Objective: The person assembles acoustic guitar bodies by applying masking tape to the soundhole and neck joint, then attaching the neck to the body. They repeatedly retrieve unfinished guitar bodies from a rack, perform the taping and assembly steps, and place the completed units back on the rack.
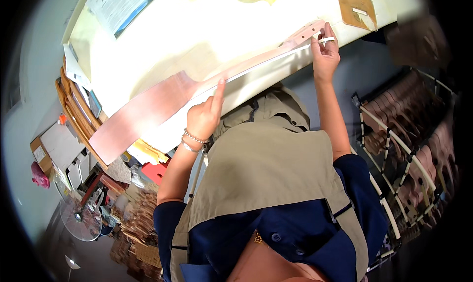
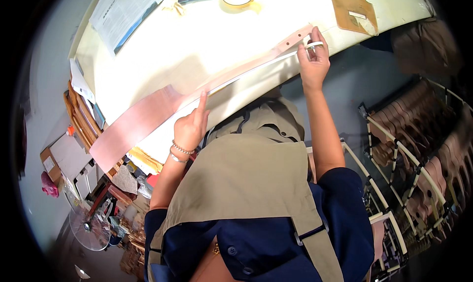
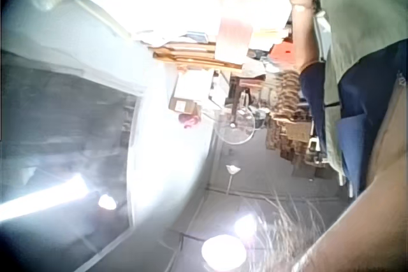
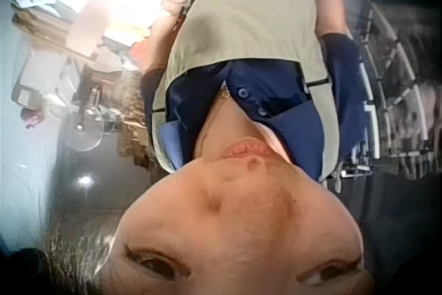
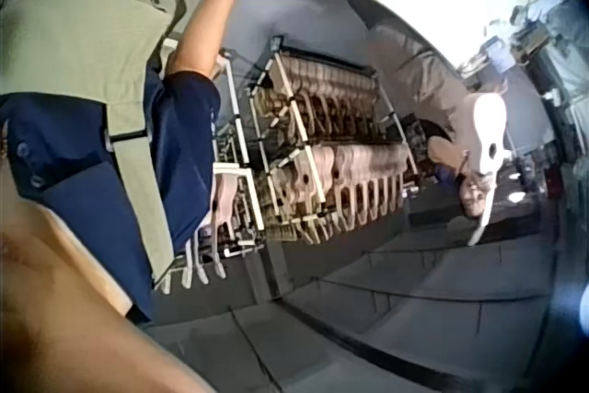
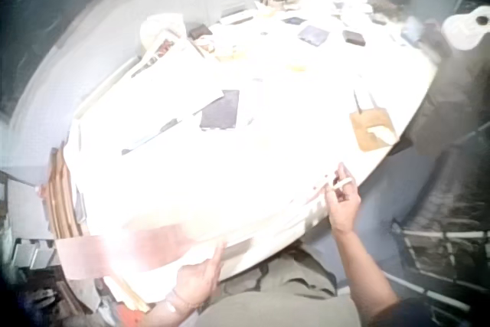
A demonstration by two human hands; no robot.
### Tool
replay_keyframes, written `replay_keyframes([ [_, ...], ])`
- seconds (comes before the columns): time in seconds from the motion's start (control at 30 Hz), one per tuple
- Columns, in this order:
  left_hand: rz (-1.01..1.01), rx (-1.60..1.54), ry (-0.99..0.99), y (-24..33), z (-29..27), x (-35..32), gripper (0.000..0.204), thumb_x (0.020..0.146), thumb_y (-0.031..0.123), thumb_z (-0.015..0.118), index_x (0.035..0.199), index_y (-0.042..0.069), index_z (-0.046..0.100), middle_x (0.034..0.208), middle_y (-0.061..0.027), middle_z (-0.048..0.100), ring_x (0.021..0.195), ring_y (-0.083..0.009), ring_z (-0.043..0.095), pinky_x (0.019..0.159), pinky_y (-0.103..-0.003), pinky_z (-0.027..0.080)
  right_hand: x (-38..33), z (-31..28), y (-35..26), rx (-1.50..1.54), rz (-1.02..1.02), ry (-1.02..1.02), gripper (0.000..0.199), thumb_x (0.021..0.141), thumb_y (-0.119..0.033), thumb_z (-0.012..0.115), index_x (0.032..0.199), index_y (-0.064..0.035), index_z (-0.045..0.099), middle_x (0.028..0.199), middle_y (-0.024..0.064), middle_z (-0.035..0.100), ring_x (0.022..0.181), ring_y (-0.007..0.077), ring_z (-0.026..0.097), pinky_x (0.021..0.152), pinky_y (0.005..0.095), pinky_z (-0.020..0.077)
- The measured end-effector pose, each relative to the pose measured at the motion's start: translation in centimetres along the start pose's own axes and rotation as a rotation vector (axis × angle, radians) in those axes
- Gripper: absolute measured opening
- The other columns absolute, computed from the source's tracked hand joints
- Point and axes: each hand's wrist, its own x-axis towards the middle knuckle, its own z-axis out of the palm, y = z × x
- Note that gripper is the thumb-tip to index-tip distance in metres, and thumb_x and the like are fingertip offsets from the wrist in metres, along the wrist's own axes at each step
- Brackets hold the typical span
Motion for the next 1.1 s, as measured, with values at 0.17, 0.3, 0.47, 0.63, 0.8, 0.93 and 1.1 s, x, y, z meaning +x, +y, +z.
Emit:
replay_keyframes([
  [0.17, 0.088, -0.046, 0.021, 4.1, 2.1, 5.7, 0.07, 0.073, 0.002, 0.056, 0.139, 0.0, 0.033, 0.054, -0.0018, 0.047, 0.037, -0.014, 0.043, 0.036, -0.028, 0.036, 0.0, -0.1, 0.1, -0.016, 0.027, -0.006, 0.052, 0.079, 0.005, 0.06, 0.129, -0.0028, 0.05, 0.135, 0.0083, 0.044, 0.118, 0.0175, 0.049, 0.093, 0.0272, 0.0452],
  [0.3, 0.096, -0.002, -0.024, 8.8, 3.6, 10.9, 0.069, 0.07, 0.001, 0.053, 0.137, -0.001, 0.036, 0.055, -0.0028, 0.049, 0.04, -0.0151, 0.05, 0.036, -0.027, 0.039, 0.0, 0.1, 0.3, 0.013, -0.007, -0.005, 0.052, 0.079, 0.005, 0.061, 0.129, -0.003, 0.05, 0.135, 0.0091, 0.044, 0.118, 0.017, 0.049, 0.092, 0.0269, 0.0456],
  [0.47, 0.136, -0.198, 0.188, 7.7, -0.1, 15.0, 0.042, 0.072, 0.01, 0.062, 0.113, -0.001, 0.061, 0.059, -0.0071, 0.053, 0.055, -0.0189, 0.056, 0.054, -0.031, 0.047, 0.0, 0.2, 0.0, 0.011, 0.014, 0.033, 0.05, 0.079, 0.005, 0.06, 0.127, -0.0022, 0.051, 0.135, 0.0099, 0.045, 0.118, 0.0172, 0.049, 0.092, 0.0266, 0.0452],
  [0.63, -0.423, -1.16, -0.57, 2.7, 1.7, 17.8, 0.032, 0.077, 0.02, 0.071, 0.102, 0.001, 0.068, 0.082, -0.0057, 0.066, 0.075, -0.0108, 0.06, 0.066, -0.022, 0.044, -0.1, 0.6, -0.1, 0.012, -0.026, 0.042, 0.05, 0.082, 0.006, 0.06, 0.13, -0.0014, 0.049, 0.134, 0.0055, 0.045, 0.105, 0.0082, 0.051, 0.081, 0.0187, 0.044],
  [0.8, -0.544, -1.182, -0.749, 3.1, 1.3, 19.8, 0.033, 0.075, 0.019, 0.071, 0.102, 0.0, 0.068, 0.082, -0.0054, 0.067, 0.07, -0.0096, 0.061, 0.062, -0.021, 0.045, -0.4, 0.5, -1.1, -0.303, -0.165, 0.1, 0.052, 0.081, 0.0, 0.064, 0.131, -0.0043, 0.049, 0.128, 0.0071, 0.045, 0.098, 0.0118, 0.054, 0.081, 0.0222, 0.0448],
  [0.93, -0.485, -1.166, -0.714, 3.2, 1.9, 19.9, 0.032, 0.075, 0.017, 0.07, 0.1, -0.002, 0.068, 0.08, -0.0063, 0.067, 0.068, -0.0102, 0.061, 0.062, -0.022, 0.046, -3.3, 0.2, -1.9, 0.032, 0.231, 0.176, 0.053, 0.081, -0.003, 0.066, 0.131, -0.0057, 0.049, 0.116, 0.0045, 0.05, 0.086, 0.0094, 0.054, 0.072, 0.0222, 0.0465],
  [1.1, -0.429, -1.065, -0.64, 2.8, 2.4, 19.4, 0.035, 0.076, 0.02, 0.07, 0.104, -0.001, 0.067, 0.084, -0.0069, 0.068, 0.07, -0.0103, 0.061, 0.066, -0.023, 0.047, -6.2, -5.5, 2.4, 0.494, 0.705, 0.58, 0.051, 0.084, -0.007, 0.066, 0.131, -0.0071, 0.048, 0.113, 0.0013, 0.056, 0.082, 0.0058, 0.054, 0.066, 0.02, 0.0448],
])
